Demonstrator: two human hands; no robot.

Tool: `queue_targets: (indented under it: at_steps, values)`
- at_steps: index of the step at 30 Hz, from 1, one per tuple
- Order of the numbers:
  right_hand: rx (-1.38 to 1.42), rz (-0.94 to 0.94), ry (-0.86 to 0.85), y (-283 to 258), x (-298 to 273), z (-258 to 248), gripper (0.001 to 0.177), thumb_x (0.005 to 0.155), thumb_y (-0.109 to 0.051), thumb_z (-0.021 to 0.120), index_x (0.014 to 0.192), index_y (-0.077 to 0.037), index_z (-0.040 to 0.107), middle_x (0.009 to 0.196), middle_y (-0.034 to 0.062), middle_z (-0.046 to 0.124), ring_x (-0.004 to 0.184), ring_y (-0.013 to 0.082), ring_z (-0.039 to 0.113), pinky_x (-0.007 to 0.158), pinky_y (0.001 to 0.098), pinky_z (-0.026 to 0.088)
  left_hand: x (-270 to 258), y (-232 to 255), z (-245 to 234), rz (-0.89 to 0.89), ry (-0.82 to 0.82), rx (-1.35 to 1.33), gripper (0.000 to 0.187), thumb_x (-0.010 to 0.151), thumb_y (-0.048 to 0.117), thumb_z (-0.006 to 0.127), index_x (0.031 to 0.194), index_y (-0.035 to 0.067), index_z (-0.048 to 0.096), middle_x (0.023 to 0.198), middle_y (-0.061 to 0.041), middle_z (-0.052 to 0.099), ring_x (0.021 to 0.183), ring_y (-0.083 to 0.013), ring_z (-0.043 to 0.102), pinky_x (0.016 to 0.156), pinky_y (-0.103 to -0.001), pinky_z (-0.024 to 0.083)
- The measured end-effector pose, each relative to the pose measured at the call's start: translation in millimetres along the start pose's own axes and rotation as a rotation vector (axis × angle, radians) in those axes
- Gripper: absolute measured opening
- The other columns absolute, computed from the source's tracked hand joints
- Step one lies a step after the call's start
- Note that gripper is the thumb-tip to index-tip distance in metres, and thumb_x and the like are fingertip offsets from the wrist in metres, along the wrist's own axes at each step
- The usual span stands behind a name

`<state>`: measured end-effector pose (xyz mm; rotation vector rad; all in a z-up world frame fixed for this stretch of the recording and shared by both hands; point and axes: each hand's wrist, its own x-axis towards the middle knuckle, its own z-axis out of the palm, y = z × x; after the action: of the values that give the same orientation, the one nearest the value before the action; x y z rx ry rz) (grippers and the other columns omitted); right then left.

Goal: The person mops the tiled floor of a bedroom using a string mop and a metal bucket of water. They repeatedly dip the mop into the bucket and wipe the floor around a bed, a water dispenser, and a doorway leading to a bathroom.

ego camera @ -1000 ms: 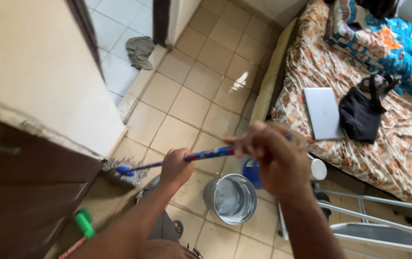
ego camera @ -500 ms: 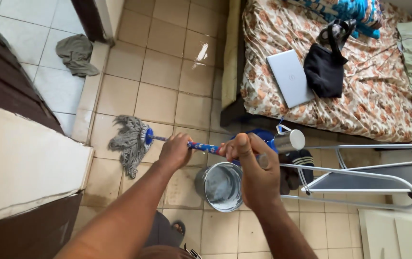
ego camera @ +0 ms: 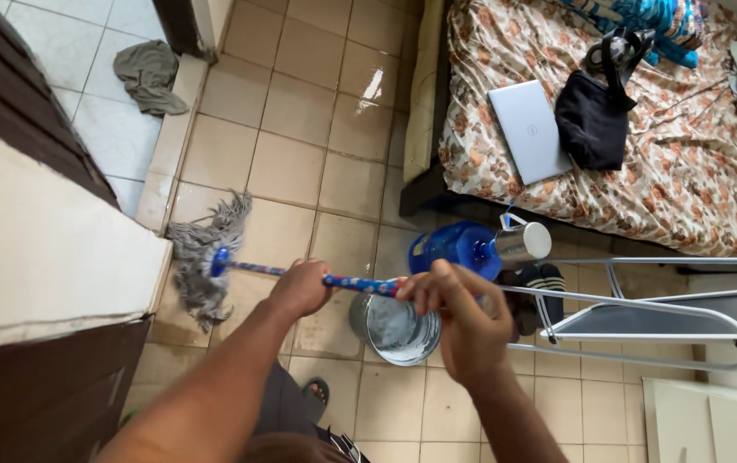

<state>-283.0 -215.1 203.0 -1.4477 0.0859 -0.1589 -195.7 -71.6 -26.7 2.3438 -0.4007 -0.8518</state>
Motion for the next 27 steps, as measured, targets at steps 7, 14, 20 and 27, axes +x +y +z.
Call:
queue_targets:
  at_steps: [7,14,20,27]
  values:
    - [-0.025,0.106,-0.055,-3,-32,35,0.043,0.090,-0.013,0.055,0.050,-0.005,0.043,0.052,0.0065,0.043,0.057,0.0225,0.055,0.068,0.0362,0.048,-67,-32,26,-0.149,0.091,-0.067,0.037,0.086,0.039,0.052,0.063,0.010,0.053,0.077,-0.013,0.063,0.100,-0.0332,0.054,0.074,-0.047,0.045]
    - [-0.017,0.096,-0.211,-3,-27,46,0.042,0.090,-0.013,0.057,0.050,-0.004,0.048,0.048,0.0070,0.043,0.055,0.0232,0.052,0.064,0.0348,0.048,-91,-44,49,-0.215,0.230,-0.156,0.024,0.078,0.029,0.051,0.065,0.010,0.058,0.077,-0.014,0.064,0.092,-0.0384,0.056,0.082,-0.047,0.048]
    - [-0.049,0.104,-0.217,-4,0,64,0.043,0.089,-0.016,0.063,0.049,-0.003,0.052,0.046,0.0083,0.046,0.056,0.0212,0.056,0.064,0.0274,0.045,-85,-44,33,-0.453,0.273,-0.333,0.026,0.074,0.036,0.052,0.068,0.014,0.064,0.083,-0.010,0.065,0.104,-0.0322,0.060,0.087,-0.043,0.053]
    - [-0.112,0.078,-0.290,-22,64,90,0.040,0.088,-0.015,0.064,0.051,-0.003,0.054,0.047,0.0070,0.047,0.056,0.0163,0.049,0.060,0.0277,0.044,-38,-35,-7,-0.438,0.622,-0.385,0.029,0.076,0.025,0.057,0.056,0.005,0.050,0.067,-0.019,0.058,0.089,-0.0390,0.059,0.083,-0.047,0.051]
